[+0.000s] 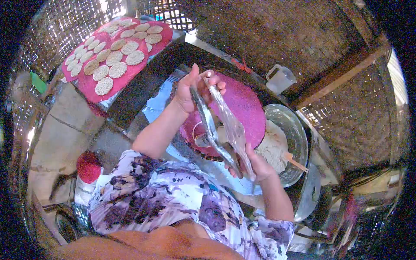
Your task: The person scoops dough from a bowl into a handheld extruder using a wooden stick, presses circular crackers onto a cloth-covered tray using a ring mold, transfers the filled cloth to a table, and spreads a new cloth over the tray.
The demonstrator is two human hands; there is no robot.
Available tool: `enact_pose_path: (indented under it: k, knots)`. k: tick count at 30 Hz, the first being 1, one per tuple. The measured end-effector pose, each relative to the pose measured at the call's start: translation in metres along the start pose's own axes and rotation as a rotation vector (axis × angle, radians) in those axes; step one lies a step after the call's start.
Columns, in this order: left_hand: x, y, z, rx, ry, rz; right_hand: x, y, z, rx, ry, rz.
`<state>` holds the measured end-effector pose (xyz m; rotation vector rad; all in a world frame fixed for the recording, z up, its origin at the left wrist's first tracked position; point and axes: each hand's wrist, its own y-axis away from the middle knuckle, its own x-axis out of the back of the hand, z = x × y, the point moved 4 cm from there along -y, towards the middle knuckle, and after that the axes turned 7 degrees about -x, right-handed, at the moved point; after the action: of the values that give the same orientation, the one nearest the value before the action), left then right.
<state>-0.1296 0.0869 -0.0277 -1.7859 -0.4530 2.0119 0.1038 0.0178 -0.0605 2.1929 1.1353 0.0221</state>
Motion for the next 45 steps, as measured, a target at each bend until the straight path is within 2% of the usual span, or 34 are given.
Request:
enact_pose_path:
  k: [3, 6, 9, 12, 21, 30, 36, 41, 43, 45]
  knots:
    - [0.013, 0.004, 0.005, -0.049, -0.105, 0.271, 0.009, -0.004, -0.01, -0.092, 0.096, 0.097]
    - [0.035, 0.006, 0.003, -0.097, 0.043, 0.248, 0.014, -0.01, -0.023, -0.181, 0.202, 0.183]
    - [0.057, 0.011, 0.002, -0.139, 0.072, 0.213, 0.023, -0.014, -0.025, -0.235, 0.215, 0.208]
    - [0.059, 0.021, 0.0, -0.167, 0.053, 0.268, 0.022, -0.01, -0.031, -0.264, 0.368, 0.218]
    - [0.054, 0.028, 0.018, -0.198, -0.025, 0.244, 0.016, -0.025, -0.021, -0.203, 0.42, 0.198]
    - [0.057, 0.014, 0.038, -0.194, -0.074, 0.232, 0.008, -0.04, -0.04, -0.076, 0.535, 0.362]
    - [0.064, 0.004, 0.033, -0.18, -0.054, 0.227, 0.004, -0.033, -0.051, 0.036, 0.599, 0.513]
    - [0.063, 0.001, 0.02, -0.189, -0.039, 0.214, 0.024, -0.03, -0.045, 0.103, 0.67, 0.539]
    - [0.066, 0.003, 0.015, -0.168, 0.008, 0.211, 0.022, -0.025, -0.046, 0.062, 0.672, 0.546]
    - [0.068, 0.004, 0.01, -0.163, 0.016, 0.214, 0.013, -0.013, -0.05, -0.065, 0.638, 0.532]
